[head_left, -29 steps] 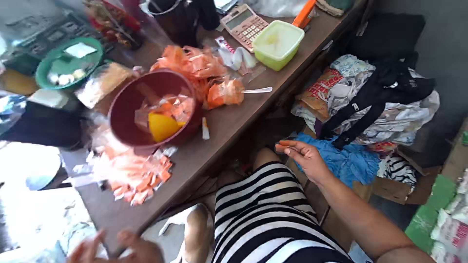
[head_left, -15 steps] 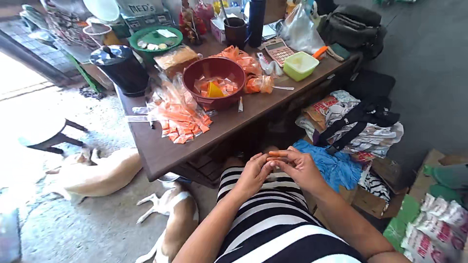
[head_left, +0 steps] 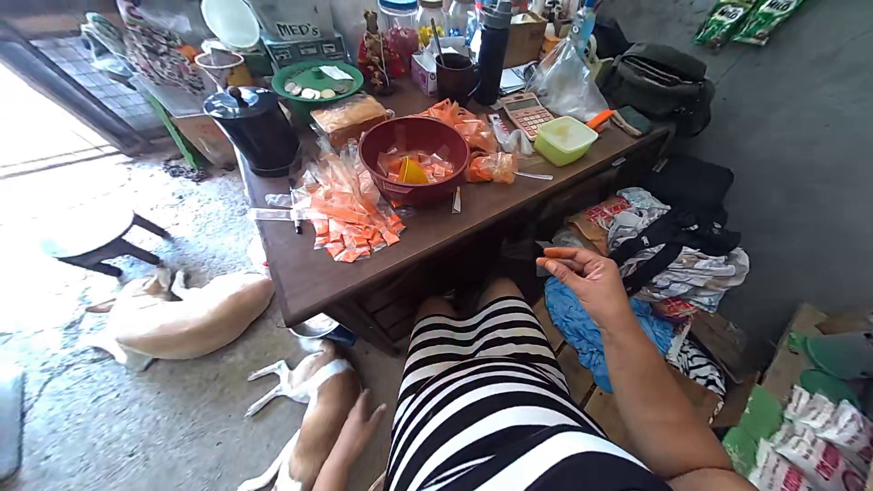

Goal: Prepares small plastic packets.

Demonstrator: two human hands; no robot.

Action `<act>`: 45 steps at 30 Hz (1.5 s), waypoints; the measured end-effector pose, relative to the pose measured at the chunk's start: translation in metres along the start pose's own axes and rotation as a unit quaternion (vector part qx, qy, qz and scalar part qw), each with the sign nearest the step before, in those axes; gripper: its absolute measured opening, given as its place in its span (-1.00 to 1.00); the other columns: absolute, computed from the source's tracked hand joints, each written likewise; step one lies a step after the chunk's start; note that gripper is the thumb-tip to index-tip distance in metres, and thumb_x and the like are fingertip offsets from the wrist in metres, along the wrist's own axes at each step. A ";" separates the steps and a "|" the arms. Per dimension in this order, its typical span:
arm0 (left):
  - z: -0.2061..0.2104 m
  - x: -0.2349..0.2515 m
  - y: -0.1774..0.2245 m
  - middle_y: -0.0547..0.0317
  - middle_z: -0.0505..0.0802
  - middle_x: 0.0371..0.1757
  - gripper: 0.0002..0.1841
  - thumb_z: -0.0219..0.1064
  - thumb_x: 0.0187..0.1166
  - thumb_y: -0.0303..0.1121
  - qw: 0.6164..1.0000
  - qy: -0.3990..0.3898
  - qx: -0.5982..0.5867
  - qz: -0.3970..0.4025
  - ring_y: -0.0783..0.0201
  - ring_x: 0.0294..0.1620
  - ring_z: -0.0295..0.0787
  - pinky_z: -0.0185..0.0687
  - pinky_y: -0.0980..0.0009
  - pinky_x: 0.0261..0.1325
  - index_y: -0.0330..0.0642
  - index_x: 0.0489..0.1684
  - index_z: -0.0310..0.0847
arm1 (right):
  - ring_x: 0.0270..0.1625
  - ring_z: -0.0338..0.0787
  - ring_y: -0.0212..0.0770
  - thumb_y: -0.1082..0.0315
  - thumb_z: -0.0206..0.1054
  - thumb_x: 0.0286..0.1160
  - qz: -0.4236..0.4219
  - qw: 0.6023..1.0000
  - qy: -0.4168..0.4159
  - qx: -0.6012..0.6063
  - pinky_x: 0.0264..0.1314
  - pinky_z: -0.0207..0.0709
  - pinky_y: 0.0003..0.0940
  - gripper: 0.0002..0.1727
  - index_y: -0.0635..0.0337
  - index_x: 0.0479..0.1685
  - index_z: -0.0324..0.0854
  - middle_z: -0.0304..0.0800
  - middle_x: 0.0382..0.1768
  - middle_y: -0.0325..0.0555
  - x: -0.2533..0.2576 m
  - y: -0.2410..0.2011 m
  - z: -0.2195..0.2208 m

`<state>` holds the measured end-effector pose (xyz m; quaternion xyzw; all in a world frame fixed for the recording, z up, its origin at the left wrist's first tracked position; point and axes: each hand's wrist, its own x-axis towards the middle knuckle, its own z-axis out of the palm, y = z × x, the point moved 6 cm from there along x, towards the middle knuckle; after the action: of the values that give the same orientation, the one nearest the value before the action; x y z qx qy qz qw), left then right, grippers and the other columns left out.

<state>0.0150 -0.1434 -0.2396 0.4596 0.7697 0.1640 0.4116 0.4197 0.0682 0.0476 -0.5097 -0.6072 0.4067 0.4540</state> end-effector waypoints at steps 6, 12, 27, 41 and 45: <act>-0.021 -0.028 0.231 -0.09 0.69 0.49 -0.48 0.20 0.75 -0.06 0.907 0.059 -0.149 0.390 0.08 0.57 0.56 0.45 0.06 0.62 -0.28 0.48 0.59 | -0.05 0.88 -0.44 0.40 0.37 0.59 -0.007 0.986 -0.164 0.011 0.05 0.74 -0.51 -0.75 0.29 0.15 0.76 0.94 -0.01 -0.18 -0.018 0.001 0.053; -0.018 -0.038 0.324 0.23 0.90 -0.22 -0.69 0.23 0.75 -0.21 0.857 -0.004 -0.173 0.486 0.42 -0.02 0.82 0.29 0.07 0.70 -0.29 -0.09 0.77 | -0.18 0.85 -0.52 0.47 0.37 0.56 -0.009 0.972 -0.217 0.093 -0.08 0.72 -0.60 -0.77 0.32 0.11 0.76 0.94 -0.07 -0.21 -0.040 -0.006 0.075; -0.023 -0.030 0.286 0.27 0.91 -0.24 -0.76 0.23 0.76 -0.37 0.864 -0.014 -0.243 0.442 0.51 -0.20 0.83 0.76 0.48 0.09 -0.32 -0.12 0.81 | 0.80 0.18 0.32 0.13 0.09 0.78 0.104 0.976 -0.070 -0.181 0.81 0.12 0.20 -0.23 0.54 0.78 0.04 0.05 0.77 0.50 -0.052 0.196 -0.005; -0.005 -0.027 0.299 0.20 0.91 -0.20 -0.77 0.27 0.72 -0.37 0.871 -0.017 -0.208 0.444 0.46 -0.14 0.84 0.76 0.45 0.15 -0.33 -0.14 0.82 | 0.60 0.56 -0.21 0.01 -0.07 0.88 0.071 0.906 -0.322 0.264 0.69 0.38 -0.28 -0.30 0.51 0.65 0.29 0.53 0.60 0.11 -0.044 0.059 0.119; -0.013 -0.026 0.288 0.22 0.91 -0.21 -0.75 0.23 0.74 -0.35 0.881 0.010 -0.225 0.415 0.49 -0.18 0.84 0.78 0.49 0.08 -0.33 -0.15 0.80 | 0.44 0.73 -0.20 0.26 -0.24 0.94 0.055 0.932 -0.227 0.276 0.62 0.48 -0.25 -0.46 0.49 0.35 0.57 0.81 0.30 0.05 -0.027 0.050 0.111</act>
<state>0.1764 -0.0132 -0.0375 0.6307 0.4549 0.4931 0.3900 0.3266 0.0456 -0.0322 -0.2911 -0.5289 0.6873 0.4040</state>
